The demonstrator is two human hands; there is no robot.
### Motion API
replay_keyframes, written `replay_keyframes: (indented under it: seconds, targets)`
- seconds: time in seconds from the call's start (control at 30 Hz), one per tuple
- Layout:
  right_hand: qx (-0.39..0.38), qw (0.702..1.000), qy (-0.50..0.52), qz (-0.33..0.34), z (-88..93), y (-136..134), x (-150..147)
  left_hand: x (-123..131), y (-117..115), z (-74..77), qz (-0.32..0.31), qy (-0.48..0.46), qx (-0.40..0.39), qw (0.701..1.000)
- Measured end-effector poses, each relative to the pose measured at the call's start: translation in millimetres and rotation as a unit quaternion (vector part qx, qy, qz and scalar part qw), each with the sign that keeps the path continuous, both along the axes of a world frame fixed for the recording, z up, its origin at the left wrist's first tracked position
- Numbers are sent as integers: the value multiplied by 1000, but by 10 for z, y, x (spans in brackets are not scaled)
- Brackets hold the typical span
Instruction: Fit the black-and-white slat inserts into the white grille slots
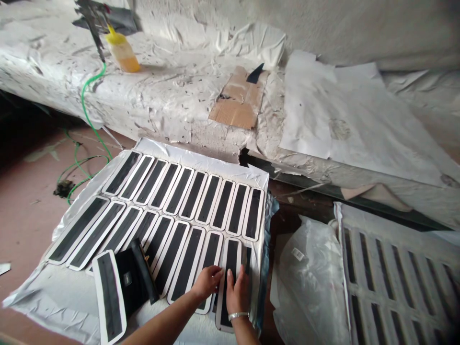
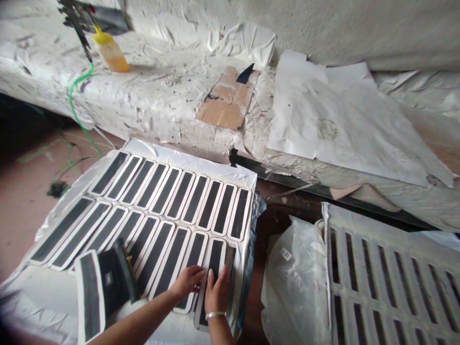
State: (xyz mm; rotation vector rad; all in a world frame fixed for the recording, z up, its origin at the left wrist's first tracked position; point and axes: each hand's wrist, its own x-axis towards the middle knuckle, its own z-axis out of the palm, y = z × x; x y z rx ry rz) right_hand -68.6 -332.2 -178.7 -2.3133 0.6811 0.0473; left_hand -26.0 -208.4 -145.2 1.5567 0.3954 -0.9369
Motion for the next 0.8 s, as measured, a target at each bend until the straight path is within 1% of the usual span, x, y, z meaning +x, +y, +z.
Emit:
replay_keyframes:
  seconds: [0.07, 0.17, 0.23, 0.3, 0.4, 0.47, 0.57, 0.67, 0.8]
  targets:
    - [34, 999, 37, 21, -16, -41, -39, -37, 51, -44, -9, 9, 41, 999]
    - [49, 990, 103, 87, 96, -160, 54, -19, 127, -55, -44, -13, 94, 994]
    - [40, 982, 139, 125, 225, -234, 184, 41, 156, -32, -78, -48, 126, 988]
    - [21, 975, 164, 146, 348, -277, 316, 125, 156, 0, -109, -83, 166, 977]
    - [-21, 965, 204, 165, 454, -292, 452, 244, 115, 36, -148, -106, 221, 958]
    - [-45, 957, 231, 172, 462, -294, 492, 294, 79, 44, -168, -111, 248, 948]
    - [-49, 951, 253, 171, 420, -315, 502, 321, 53, 40, -191, -117, 269, 937]
    - [-44, 953, 238, 183, 370, -349, 472, 324, 95, 37, -202, -129, 273, 932]
    - [-36, 958, 198, 204, 352, -374, 394, 321, 218, 56, -210, -157, 272, 926]
